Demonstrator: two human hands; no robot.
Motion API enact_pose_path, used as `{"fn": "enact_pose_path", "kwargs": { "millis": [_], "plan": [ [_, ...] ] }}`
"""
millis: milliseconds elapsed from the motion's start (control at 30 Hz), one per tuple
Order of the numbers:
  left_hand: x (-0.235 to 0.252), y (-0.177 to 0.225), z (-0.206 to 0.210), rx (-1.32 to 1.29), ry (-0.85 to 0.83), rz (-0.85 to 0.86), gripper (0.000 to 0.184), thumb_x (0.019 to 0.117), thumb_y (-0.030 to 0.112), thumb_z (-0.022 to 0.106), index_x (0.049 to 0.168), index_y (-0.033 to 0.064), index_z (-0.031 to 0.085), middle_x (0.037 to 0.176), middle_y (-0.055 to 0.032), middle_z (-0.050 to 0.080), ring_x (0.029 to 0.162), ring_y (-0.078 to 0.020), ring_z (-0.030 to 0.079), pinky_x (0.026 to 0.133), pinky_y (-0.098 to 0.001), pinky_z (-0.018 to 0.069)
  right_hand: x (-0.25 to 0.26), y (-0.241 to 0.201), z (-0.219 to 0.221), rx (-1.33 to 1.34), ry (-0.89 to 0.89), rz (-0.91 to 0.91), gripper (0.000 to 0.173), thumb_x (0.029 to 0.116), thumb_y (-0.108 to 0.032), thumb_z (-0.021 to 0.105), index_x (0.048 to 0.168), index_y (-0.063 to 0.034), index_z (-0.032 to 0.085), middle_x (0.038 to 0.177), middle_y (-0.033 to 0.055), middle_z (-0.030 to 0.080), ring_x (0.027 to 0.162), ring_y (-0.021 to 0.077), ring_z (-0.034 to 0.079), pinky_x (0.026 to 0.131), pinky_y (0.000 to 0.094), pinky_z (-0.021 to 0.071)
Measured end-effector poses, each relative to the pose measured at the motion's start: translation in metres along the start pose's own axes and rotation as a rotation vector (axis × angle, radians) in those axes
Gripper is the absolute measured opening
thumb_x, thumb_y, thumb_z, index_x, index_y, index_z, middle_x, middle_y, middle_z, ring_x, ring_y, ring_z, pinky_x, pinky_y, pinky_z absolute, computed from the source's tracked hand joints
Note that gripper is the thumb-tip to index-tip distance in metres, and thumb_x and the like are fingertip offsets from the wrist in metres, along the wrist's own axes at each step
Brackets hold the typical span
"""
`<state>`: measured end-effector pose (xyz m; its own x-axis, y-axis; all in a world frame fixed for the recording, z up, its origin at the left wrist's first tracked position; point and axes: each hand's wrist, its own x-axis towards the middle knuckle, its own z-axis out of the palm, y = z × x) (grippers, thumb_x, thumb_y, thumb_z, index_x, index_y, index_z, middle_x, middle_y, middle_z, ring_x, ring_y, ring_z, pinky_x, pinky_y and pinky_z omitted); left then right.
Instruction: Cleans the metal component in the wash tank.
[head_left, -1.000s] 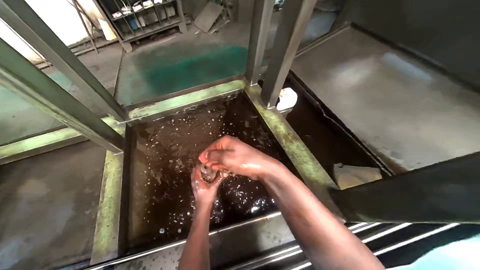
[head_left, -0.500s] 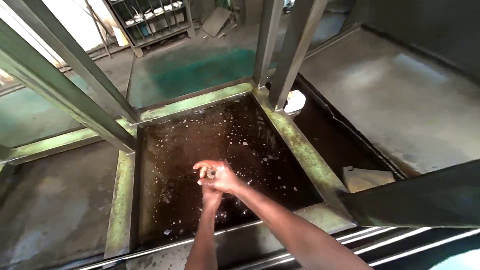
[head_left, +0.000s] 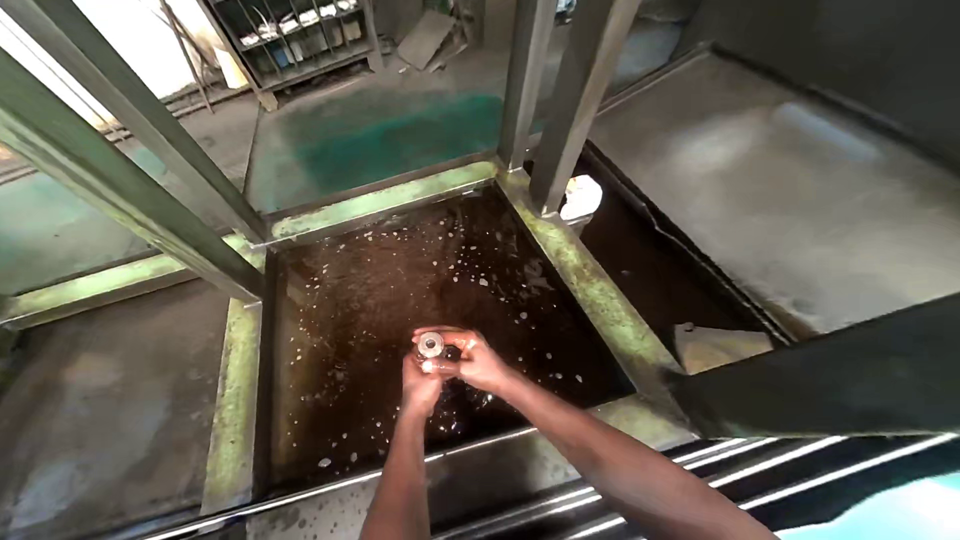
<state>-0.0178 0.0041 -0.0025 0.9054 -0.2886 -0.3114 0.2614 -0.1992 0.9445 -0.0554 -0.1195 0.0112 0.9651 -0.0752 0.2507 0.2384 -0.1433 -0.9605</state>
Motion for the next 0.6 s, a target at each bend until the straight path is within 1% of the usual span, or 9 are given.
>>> {"fn": "enact_pose_path", "kwargs": {
  "millis": [67,133,200,300,367,433,467,533,600],
  "plan": [
    [0.004,0.000,0.004,0.007,0.055,0.031,0.045,0.0888,-0.006,0.068,0.131,-0.0017,0.053,0.111,-0.0139,0.064,0.094,-0.0169,0.062,0.082,-0.0368,0.0545,-0.007,0.008,0.017,-0.131,0.276,-0.156,0.031,0.0856,-0.003,0.076,0.113,0.0098,0.073,0.120,0.0217,0.072,0.112,0.0228,0.071,0.100,0.0356,0.0562],
    [0.006,0.000,0.008,0.009,0.100,0.062,0.043,0.0913,-0.005,0.065,0.133,-0.0021,0.052,0.115,-0.0149,0.064,0.099,-0.0178,0.061,0.086,-0.0375,0.0533,-0.010,0.011,0.027,-0.264,0.408,-0.205,0.030,0.0864,-0.004,0.076,0.113,0.0090,0.074,0.121,0.0229,0.072,0.112,0.0294,0.072,0.100,0.0424,0.0573],
    [0.007,0.000,0.008,0.012,0.116,0.094,0.048,0.0911,-0.006,0.065,0.137,-0.0026,0.051,0.122,-0.0167,0.063,0.106,-0.0200,0.062,0.093,-0.0395,0.0524,-0.011,0.016,0.027,-0.392,0.441,-0.281,0.022,0.0878,-0.006,0.074,0.107,0.0052,0.077,0.120,0.0204,0.073,0.109,0.0322,0.073,0.095,0.0457,0.0585],
    [0.009,0.001,0.007,-0.017,0.115,0.129,0.058,0.0825,-0.007,0.077,0.134,-0.0007,0.052,0.119,-0.0129,0.065,0.104,-0.0160,0.064,0.091,-0.0352,0.0555,-0.012,0.036,0.002,-0.365,0.406,-0.308,0.013,0.0904,-0.005,0.070,0.096,0.0011,0.079,0.109,0.0152,0.076,0.101,0.0253,0.073,0.092,0.0398,0.0598],
    [0.007,0.001,0.004,-0.024,0.089,0.112,0.066,0.0834,0.001,0.081,0.141,0.0013,0.049,0.129,-0.0146,0.063,0.113,-0.0194,0.063,0.097,-0.0384,0.0537,-0.025,0.057,-0.033,-0.407,0.435,-0.005,0.018,0.0957,-0.009,0.068,0.105,0.0036,0.075,0.107,0.0176,0.075,0.099,0.0267,0.074,0.092,0.0437,0.0598],
    [0.003,0.002,0.000,-0.010,0.046,0.126,0.072,0.0882,0.006,0.076,0.151,0.0037,0.040,0.140,-0.0175,0.057,0.124,-0.0247,0.058,0.104,-0.0429,0.0489,-0.047,0.077,-0.075,-0.496,0.465,0.571,0.030,0.1027,-0.020,0.063,0.124,-0.0003,0.070,0.121,0.0233,0.070,0.113,0.0385,0.068,0.099,0.0579,0.0529],
    [0.002,0.004,-0.002,-0.005,0.030,0.162,0.075,0.0896,0.006,0.072,0.155,0.0042,0.035,0.144,-0.0183,0.054,0.127,-0.0250,0.056,0.107,-0.0428,0.0473,-0.060,0.088,-0.093,-0.537,0.498,0.826,0.033,0.1029,-0.025,0.062,0.127,-0.0027,0.069,0.125,0.0264,0.068,0.116,0.0445,0.065,0.098,0.0646,0.0499],
    [0.001,0.009,-0.006,0.009,0.029,0.294,0.067,0.0873,0.006,0.069,0.148,0.0052,0.041,0.134,-0.0136,0.059,0.116,-0.0174,0.061,0.098,-0.0352,0.0520,-0.087,0.108,-0.118,-0.624,0.514,1.163,0.041,0.1025,-0.031,0.061,0.129,-0.0001,0.066,0.133,0.0321,0.061,0.126,0.0511,0.057,0.100,0.0698,0.0454],
    [0.003,0.012,-0.010,0.018,0.010,0.433,0.059,0.0839,0.004,0.067,0.140,0.0078,0.049,0.122,-0.0065,0.063,0.105,-0.0101,0.065,0.088,-0.0281,0.0559,-0.106,0.126,-0.127,-0.620,0.505,1.311,0.046,0.1023,-0.031,0.060,0.132,0.0052,0.062,0.141,0.0329,0.055,0.134,0.0484,0.051,0.107,0.0650,0.0434]
  ]
}}
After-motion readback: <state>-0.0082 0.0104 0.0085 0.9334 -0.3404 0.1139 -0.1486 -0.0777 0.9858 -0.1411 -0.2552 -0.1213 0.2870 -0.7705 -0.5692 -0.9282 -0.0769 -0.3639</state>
